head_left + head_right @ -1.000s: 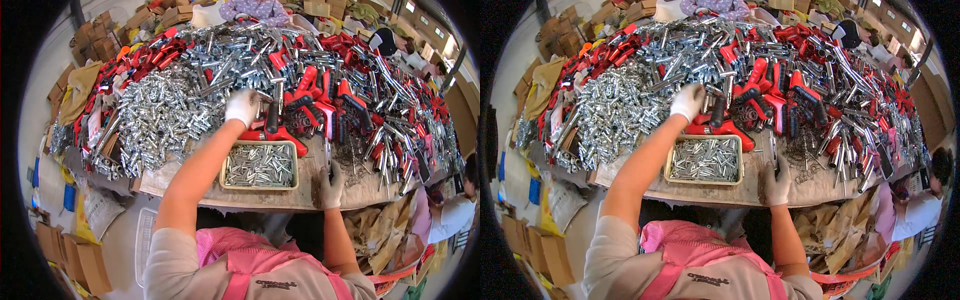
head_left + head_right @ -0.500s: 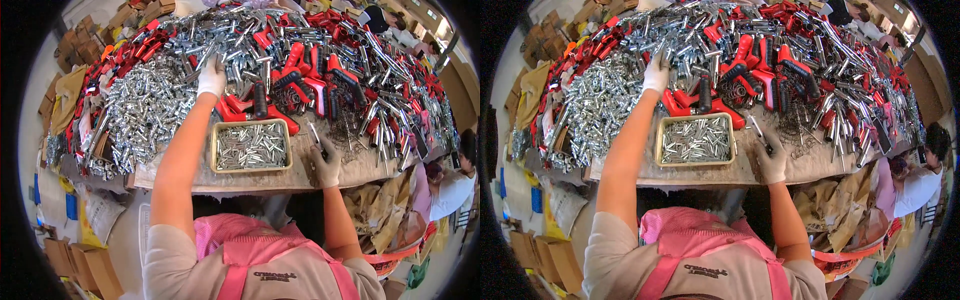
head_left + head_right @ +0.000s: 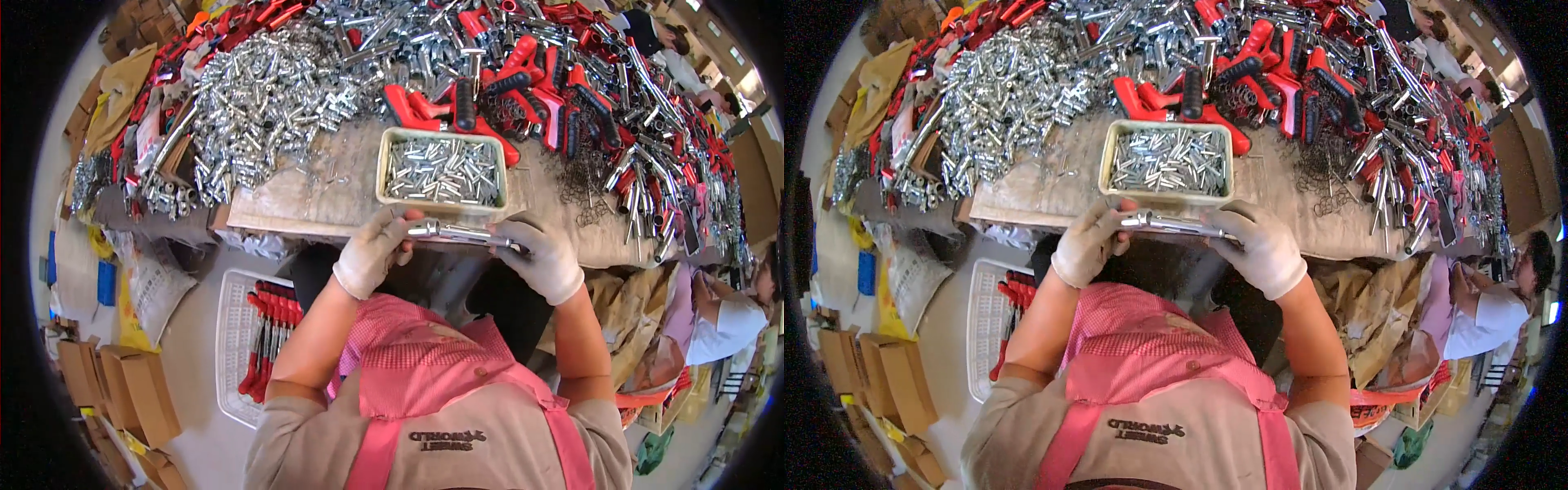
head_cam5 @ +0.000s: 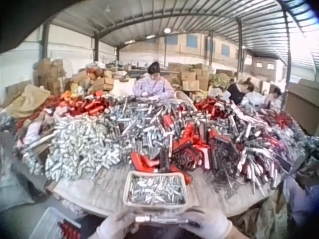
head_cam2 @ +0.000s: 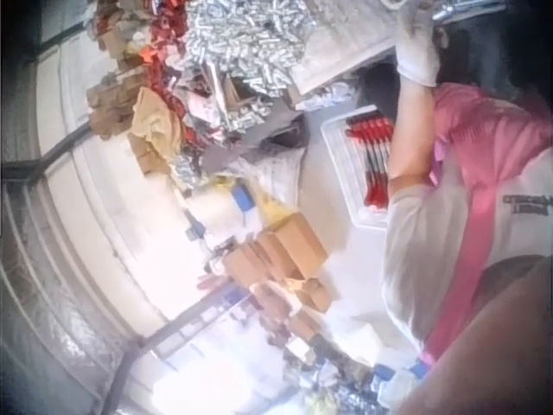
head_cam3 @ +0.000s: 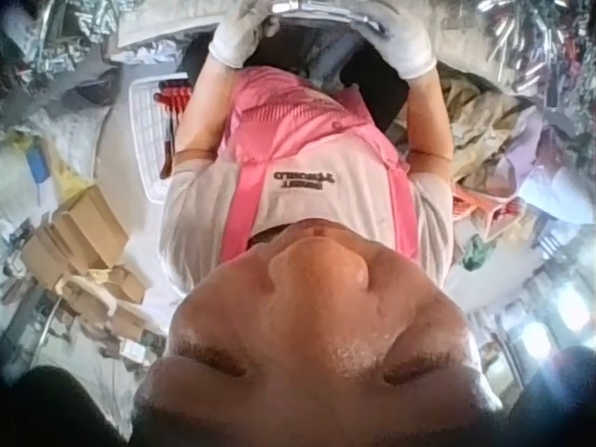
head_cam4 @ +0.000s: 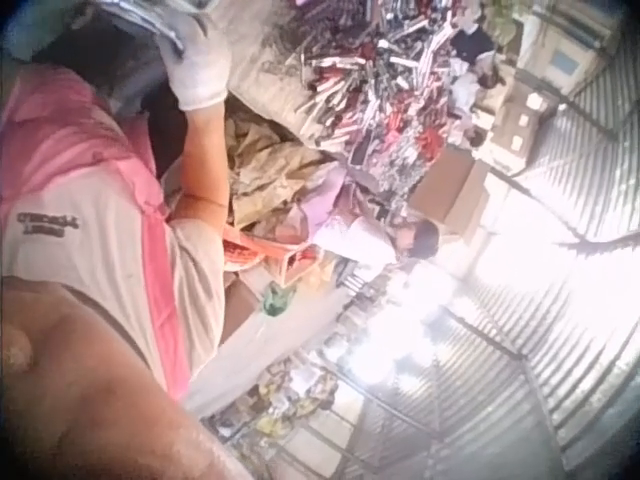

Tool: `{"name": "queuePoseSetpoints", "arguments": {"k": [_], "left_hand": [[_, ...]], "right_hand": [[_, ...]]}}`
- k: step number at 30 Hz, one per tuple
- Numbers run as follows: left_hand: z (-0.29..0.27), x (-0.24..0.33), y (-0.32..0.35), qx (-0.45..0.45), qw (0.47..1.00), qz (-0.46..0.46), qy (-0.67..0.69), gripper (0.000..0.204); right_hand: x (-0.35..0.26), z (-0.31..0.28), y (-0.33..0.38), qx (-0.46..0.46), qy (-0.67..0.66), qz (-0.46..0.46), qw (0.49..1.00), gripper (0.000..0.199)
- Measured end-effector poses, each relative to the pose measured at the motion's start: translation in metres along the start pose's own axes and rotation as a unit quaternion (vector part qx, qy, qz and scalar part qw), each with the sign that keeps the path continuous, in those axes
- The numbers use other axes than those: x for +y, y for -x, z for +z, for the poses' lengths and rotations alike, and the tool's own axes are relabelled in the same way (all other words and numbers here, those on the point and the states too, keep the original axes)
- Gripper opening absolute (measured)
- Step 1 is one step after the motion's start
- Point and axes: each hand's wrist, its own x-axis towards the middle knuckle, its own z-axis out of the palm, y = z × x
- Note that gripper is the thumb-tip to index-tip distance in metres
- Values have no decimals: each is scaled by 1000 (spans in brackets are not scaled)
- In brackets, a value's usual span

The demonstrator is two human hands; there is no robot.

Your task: Assemble staple guns by inserting metal components into red plastic handles.

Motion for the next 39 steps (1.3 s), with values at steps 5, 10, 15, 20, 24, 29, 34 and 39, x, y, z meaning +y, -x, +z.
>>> {"name": "queuePoseSetpoints", "arguments": {"k": [5,10,15,20,24,29,34,39], "left_hand": [[-13,-7,15,23,997,65,-21,33],[-22,-22,22,-12,963,133,233,32],[-30,-6,18,165,898,73,401,35],[-23,-6,43,63,996,58,29,52],[-28,-14,44,-39,987,65,-139,41],[-35,-14,46,-143,914,189,-330,28],[-30,-10,55,-128,977,0,-168,34],[-26,-28,55,48,995,85,30,24]], "right_hand": [[-22,0,5,-42,-14,8,999,28],[-32,14,11,-40,-48,76,995,27],[-44,15,12,19,-153,88,984,29],[-50,3,-5,43,-95,93,990,28],[-43,11,-6,-9,-60,52,997,26],[-35,12,-2,-103,-7,-79,991,27],[-39,15,9,-132,-49,-52,989,31],[-47,24,18,-131,-94,-27,987,35]]}}
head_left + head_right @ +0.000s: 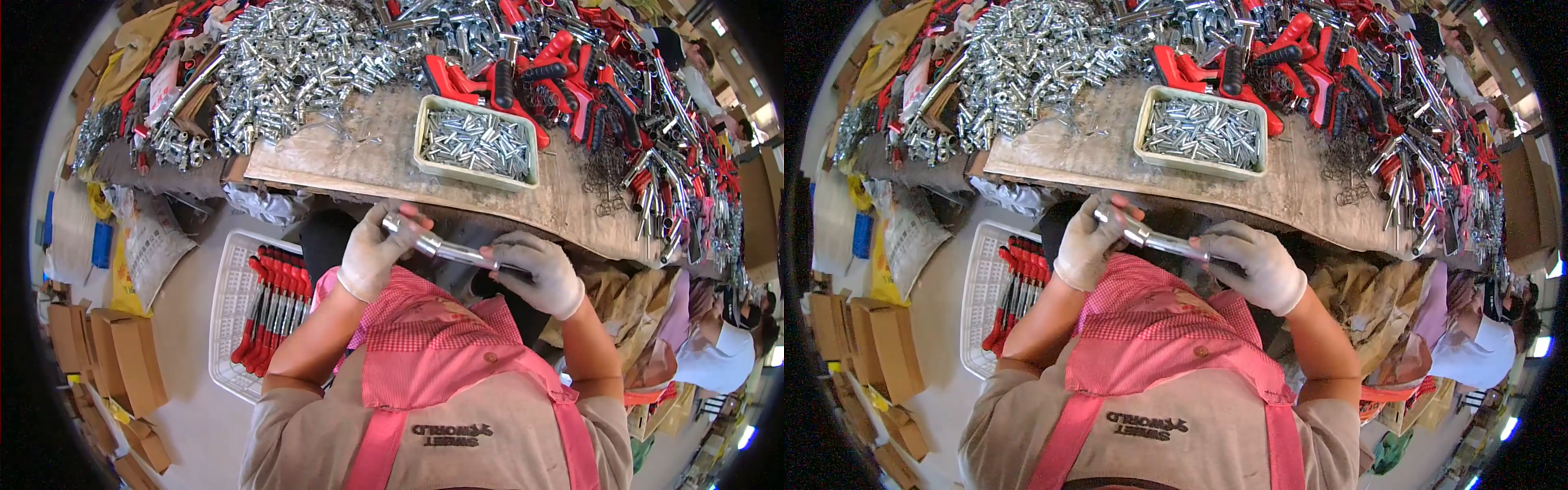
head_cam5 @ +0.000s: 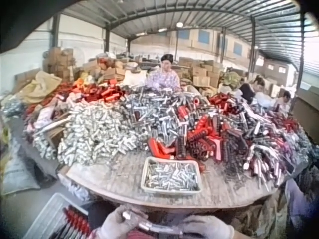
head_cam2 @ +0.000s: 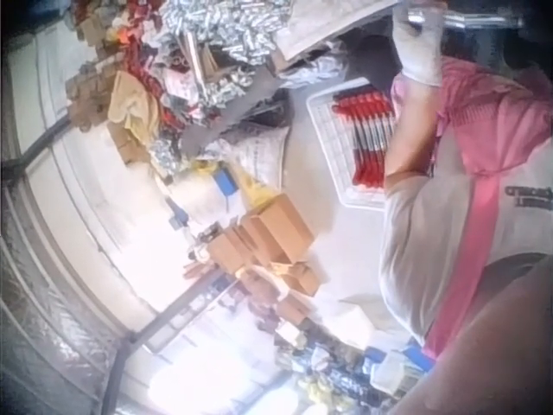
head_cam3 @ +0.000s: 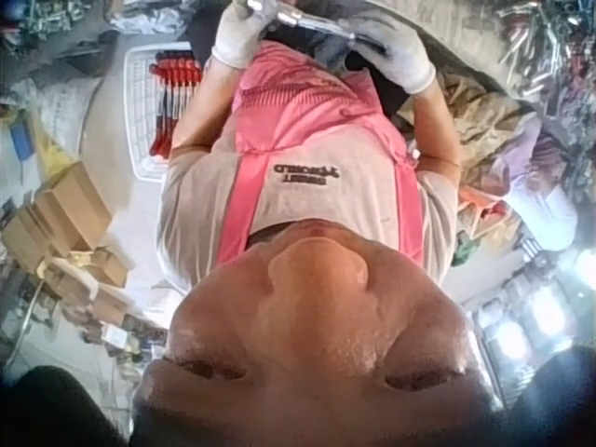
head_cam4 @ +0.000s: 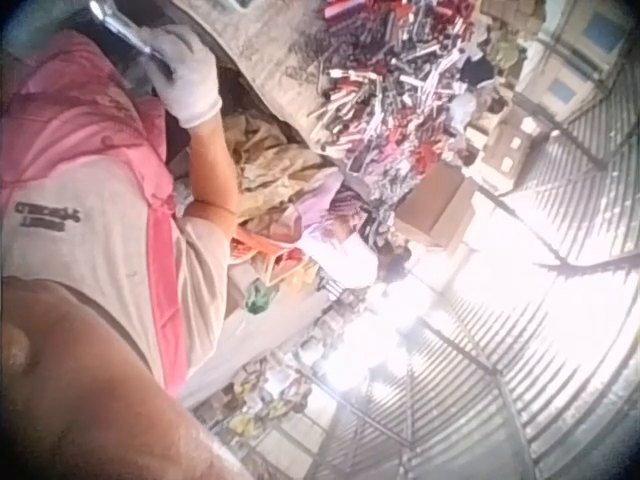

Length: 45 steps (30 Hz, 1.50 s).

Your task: Assemble staple guns by inserting metal components into red plastic handles.

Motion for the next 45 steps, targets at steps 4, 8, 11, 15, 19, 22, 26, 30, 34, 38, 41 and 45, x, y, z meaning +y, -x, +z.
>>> {"name": "queuePoseSetpoints", "arguments": {"k": [4,8,11,15,19,22,26,30,34,38,41,45], "left_hand": [[5,-13,-2,-6,948,-8,318,24],[10,-18,-4,13,943,2,334,23],[38,-24,18,-117,978,-60,161,32],[34,-3,9,-33,935,-122,332,26],[20,19,4,3,951,-105,291,29],[9,10,5,-26,937,-136,321,32],[4,14,1,33,944,-201,260,37],[-17,9,1,-68,927,-222,294,40],[1,11,-13,4,978,-125,167,36],[6,11,-22,2,979,-148,137,33],[2,8,-22,-22,957,-173,231,31],[2,7,-20,-17,959,-169,229,31]], "right_hand": [[-8,6,-5,96,-21,-5,995,30],[-37,8,-5,211,117,-45,970,26],[-39,38,-41,193,221,-98,951,33],[-15,31,-54,192,112,-154,963,36],[51,-36,-99,351,170,-10,921,19],[142,-80,-149,319,379,110,862,32],[190,-110,-189,40,499,210,840,32],[198,-130,-191,166,297,147,929,39],[201,-144,-152,220,191,211,933,32],[183,-134,-127,243,-44,300,921,23],[193,-139,-110,235,-110,307,916,22],[174,-162,-102,297,-260,208,895,18]]}}
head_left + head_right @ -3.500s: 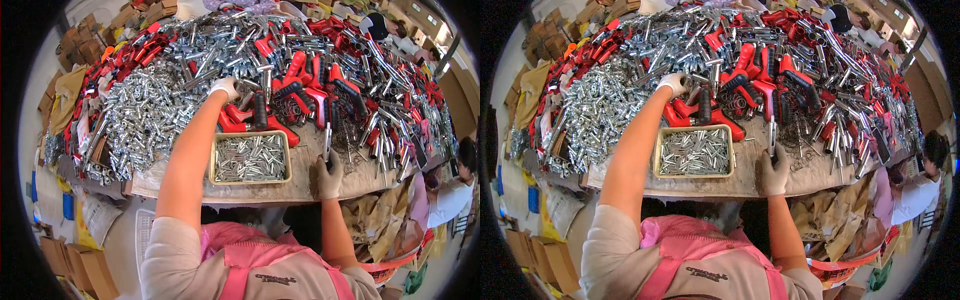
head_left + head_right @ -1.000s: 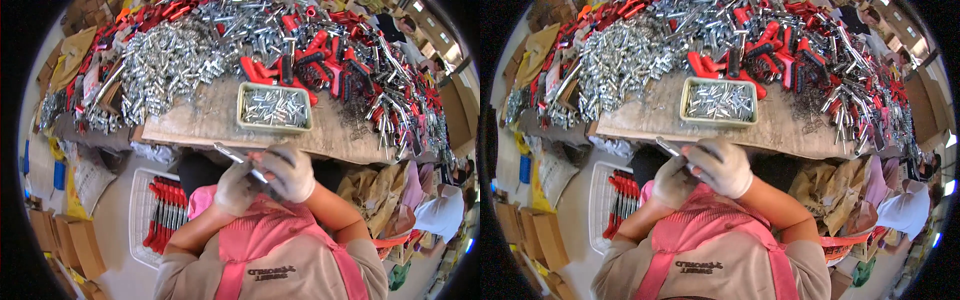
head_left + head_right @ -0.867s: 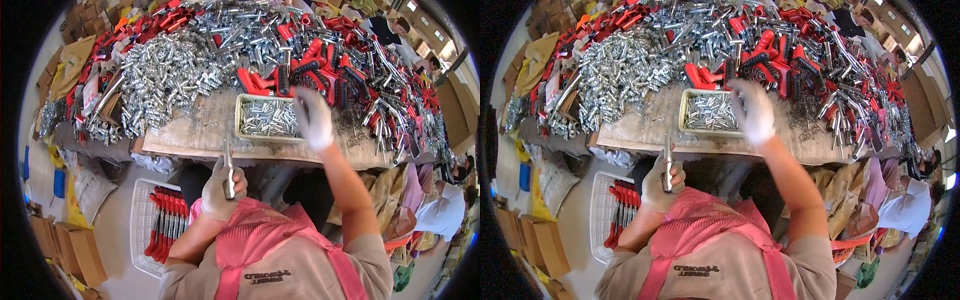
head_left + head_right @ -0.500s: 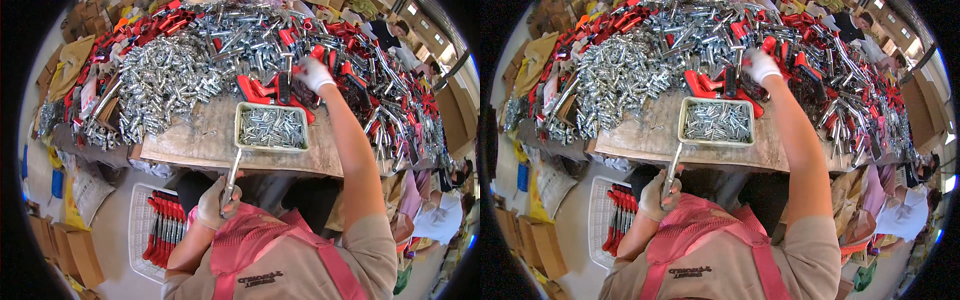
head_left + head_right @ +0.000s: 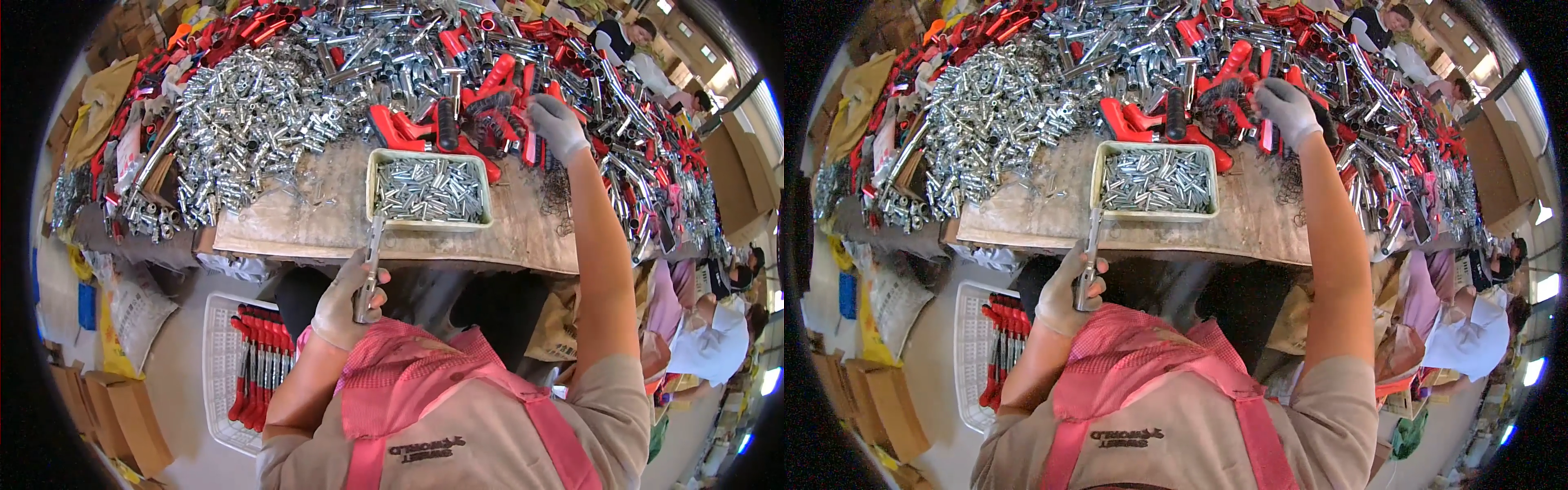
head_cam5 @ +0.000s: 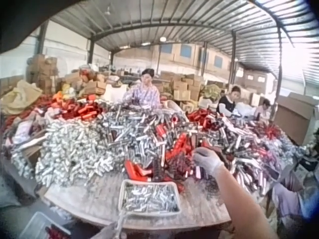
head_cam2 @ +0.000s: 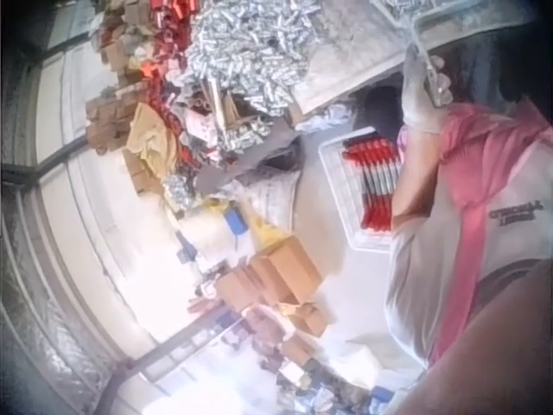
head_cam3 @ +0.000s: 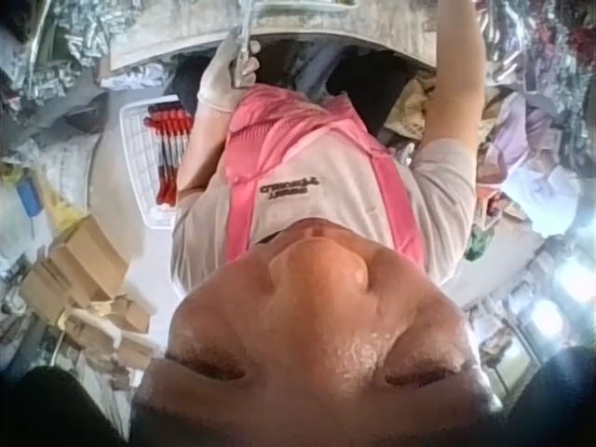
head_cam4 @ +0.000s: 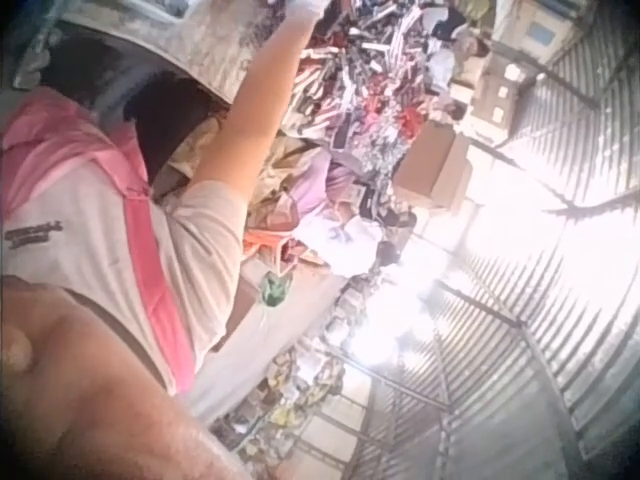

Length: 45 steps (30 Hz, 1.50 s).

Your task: Assemble staple guns by inserting metal components into red plastic handles.

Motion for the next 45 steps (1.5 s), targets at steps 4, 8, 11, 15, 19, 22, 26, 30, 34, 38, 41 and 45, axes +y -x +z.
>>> {"name": "queuePoseSetpoints", "arguments": {"k": [4,8,11,15,19,22,26,30,34,38,41,45], "left_hand": [[-5,-1,-3,9,999,17,-48,32],[-13,-2,-3,-44,999,-27,6,30],[-7,-4,-5,40,999,26,-12,31],[7,0,0,98,989,80,-79,32],[0,7,3,53,991,90,-84,34],[-9,16,3,51,993,69,-85,34],[-19,25,-11,21,994,78,-75,37],[-11,38,-20,10,992,53,-115,34],[-7,47,-19,19,967,90,-236,32],[-24,47,-10,51,968,112,-218,25],[-22,45,-2,120,969,147,-158,17],[-30,40,4,110,967,143,-178,16]], "right_hand": [[12,-13,-23,-79,175,70,979,22],[7,-1,-39,147,609,-165,762,38],[-8,52,-56,101,575,-295,756,36],[7,128,-76,-47,580,-206,787,47],[41,120,-120,-85,580,-101,804,36],[11,105,-115,88,315,-256,910,26],[-15,120,-62,-113,43,-60,991,26],[-19,161,29,-315,9,-59,947,18],[9,196,99,-442,-65,127,886,21],[-6,214,31,-463,260,-206,822,30],[2,248,-69,-168,426,-340,821,31],[63,249,-179,-95,594,-287,745,40]]}}
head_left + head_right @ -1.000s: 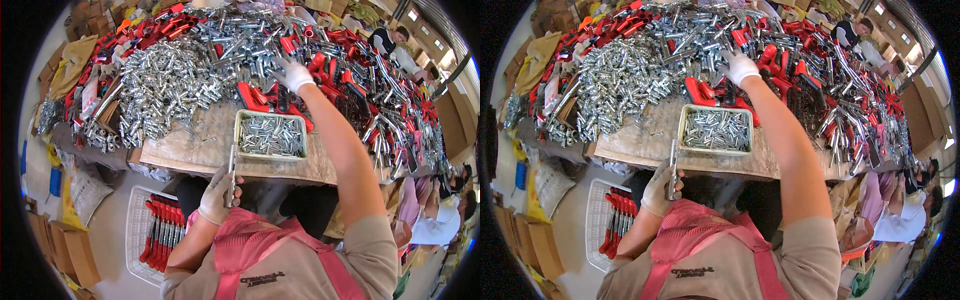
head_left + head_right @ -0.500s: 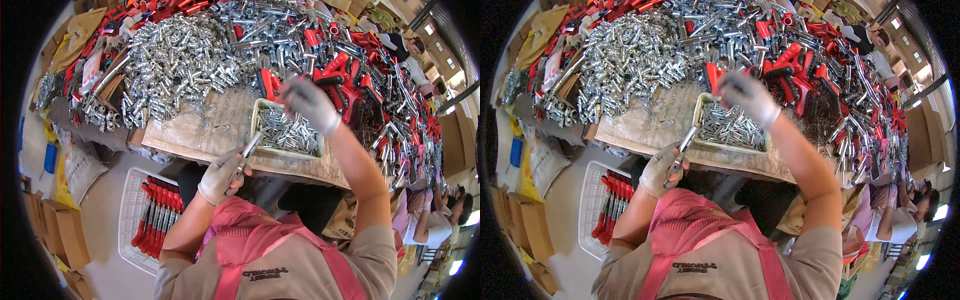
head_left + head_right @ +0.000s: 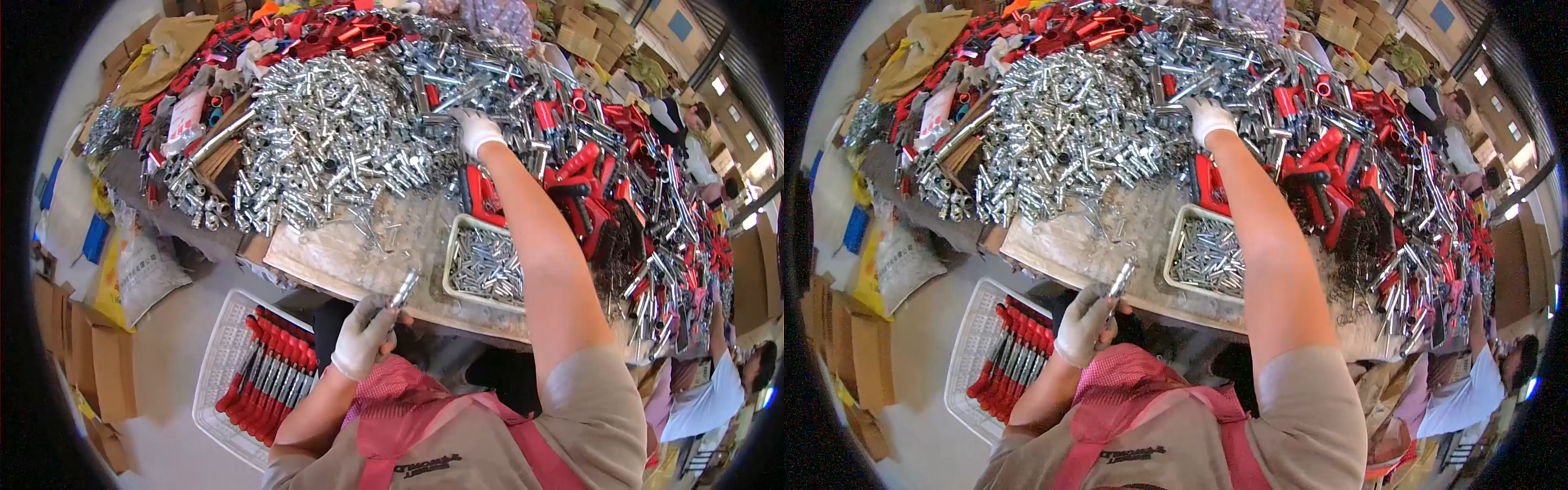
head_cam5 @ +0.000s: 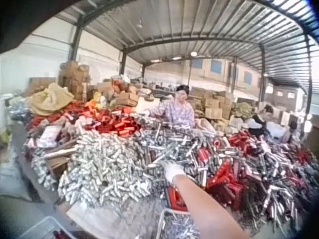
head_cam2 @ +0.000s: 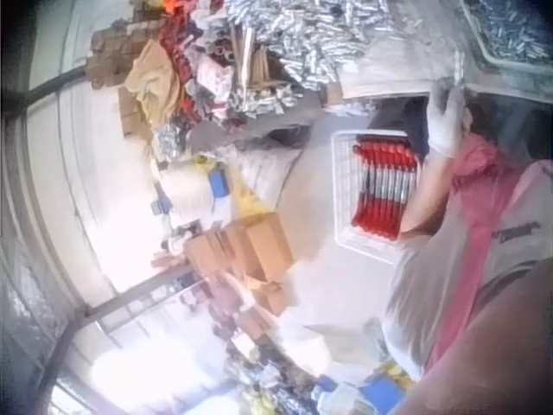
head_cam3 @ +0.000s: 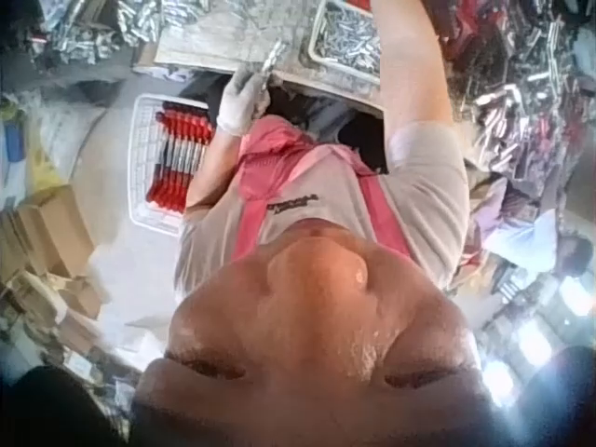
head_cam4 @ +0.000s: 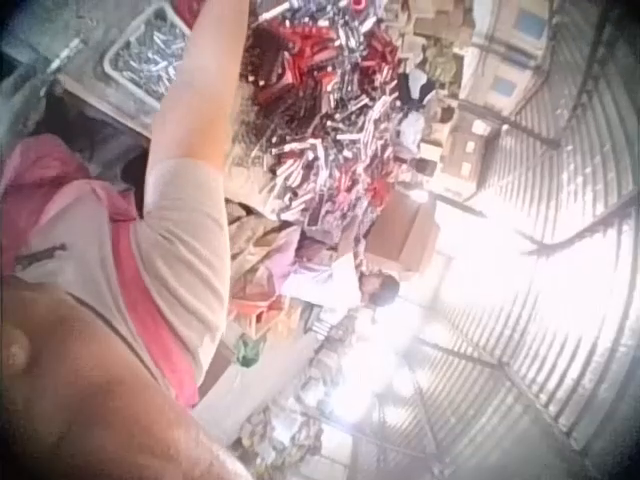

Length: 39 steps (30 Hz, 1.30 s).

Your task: Assemble staple guns by inserting metal components into red plastic handles.

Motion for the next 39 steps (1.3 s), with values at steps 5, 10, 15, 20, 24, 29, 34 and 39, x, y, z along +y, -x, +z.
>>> {"name": "queuePoseSetpoints", "arguments": {"k": [5,10,15,20,24,29,34,39], "left_hand": [[-6,0,9,44,998,38,27,39],[-8,5,-5,-34,996,36,68,35],[12,1,-7,-119,991,-30,47,32],[42,6,6,-260,952,-148,-69,36],[51,-16,13,-306,928,-149,-150,45],[61,-23,20,-288,938,-166,-102,50],[64,-29,21,-304,929,-195,-81,55],[64,-37,21,-288,926,-246,-3,44]], "right_hand": [[9,-27,16,-82,-125,100,984,45],[-15,-134,119,-88,-552,111,822,30],[-13,-175,218,-169,-455,-48,873,29],[-36,-189,273,-242,-466,-124,842,28],[-69,-186,313,-334,-553,-8,764,25],[-96,-171,329,-276,-620,188,710,42],[-111,-162,331,-265,-618,229,704,39],[-115,-155,333,-218,-555,129,792,33]]}}
